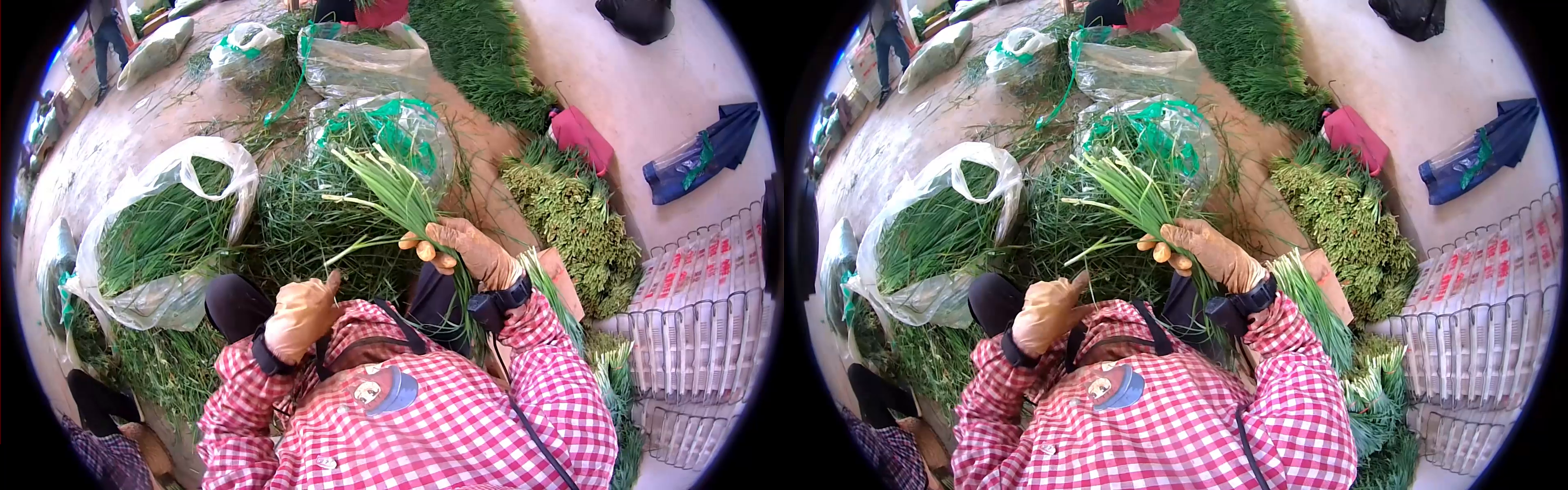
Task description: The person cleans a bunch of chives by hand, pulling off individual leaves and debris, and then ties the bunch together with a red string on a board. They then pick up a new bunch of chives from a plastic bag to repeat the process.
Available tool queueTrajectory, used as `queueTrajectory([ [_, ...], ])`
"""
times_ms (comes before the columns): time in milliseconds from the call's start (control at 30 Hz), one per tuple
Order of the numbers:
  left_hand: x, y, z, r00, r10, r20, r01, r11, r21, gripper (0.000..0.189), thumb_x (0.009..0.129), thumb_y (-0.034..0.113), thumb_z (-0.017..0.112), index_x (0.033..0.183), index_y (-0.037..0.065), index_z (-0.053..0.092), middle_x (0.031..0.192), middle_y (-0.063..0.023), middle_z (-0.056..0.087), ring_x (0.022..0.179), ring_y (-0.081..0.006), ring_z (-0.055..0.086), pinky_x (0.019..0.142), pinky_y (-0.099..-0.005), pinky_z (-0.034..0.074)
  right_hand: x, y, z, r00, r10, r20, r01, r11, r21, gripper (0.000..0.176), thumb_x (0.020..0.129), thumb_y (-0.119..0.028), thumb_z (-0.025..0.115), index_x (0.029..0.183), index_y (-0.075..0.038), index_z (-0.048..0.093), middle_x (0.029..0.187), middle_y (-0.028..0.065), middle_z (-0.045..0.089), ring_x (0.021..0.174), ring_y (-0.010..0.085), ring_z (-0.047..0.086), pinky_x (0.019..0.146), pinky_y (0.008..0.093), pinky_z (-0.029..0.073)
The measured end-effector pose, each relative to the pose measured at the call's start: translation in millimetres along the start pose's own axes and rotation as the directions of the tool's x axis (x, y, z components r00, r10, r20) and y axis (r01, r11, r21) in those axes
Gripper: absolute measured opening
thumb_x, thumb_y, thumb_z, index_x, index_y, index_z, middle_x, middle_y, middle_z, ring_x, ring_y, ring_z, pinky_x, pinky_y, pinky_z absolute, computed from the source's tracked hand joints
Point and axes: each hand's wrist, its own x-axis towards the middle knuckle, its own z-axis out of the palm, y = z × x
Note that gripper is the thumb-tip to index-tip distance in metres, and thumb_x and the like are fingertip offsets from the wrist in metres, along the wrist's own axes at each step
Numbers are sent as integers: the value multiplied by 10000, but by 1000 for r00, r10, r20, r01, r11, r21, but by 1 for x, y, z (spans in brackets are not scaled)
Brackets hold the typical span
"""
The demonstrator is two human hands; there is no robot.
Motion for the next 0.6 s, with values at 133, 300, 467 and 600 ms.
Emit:
queueTrajectory([
  [133,-8,28,-79,913,-22,407,354,535,-767,377,849,460,632,898,102,737,717,-95,690,563,-187,638,544,-328,512,-5,4,10,995,-40,-95,21,981,-192,399,985,-344,462,1095,3,625,793,-13,602,547,32,434,498,194,367],
  [300,38,23,29,999,21,27,30,-123,-992,880,781,397,738,1461,106,261,1282,-133,530,1159,-213,503,965,-334,408,-4,22,36,995,-93,-29,72,897,-436,415,974,-382,467,1161,-24,562,841,50,644,612,88,543,565,228,439],
  [467,55,35,-1,877,-445,-180,-376,-403,-835,876,791,263,743,1467,120,203,1271,-168,538,1157,-279,532,965,-392,432,7,77,78,804,-592,-60,46,162,-986,476,881,-168,601,1284,-9,404,853,161,632,742,316,646,605,408,513],
  [600,57,25,18,841,-536,-70,-390,-513,-765,485,877,204,647,1274,-9,469,967,-107,658,811,-157,629,746,-284,515,22,92,89,911,-412,-10,0,24,-1000,639,847,-236,635,1329,50,328,757,206,621,618,362,629,531,426,505],
])
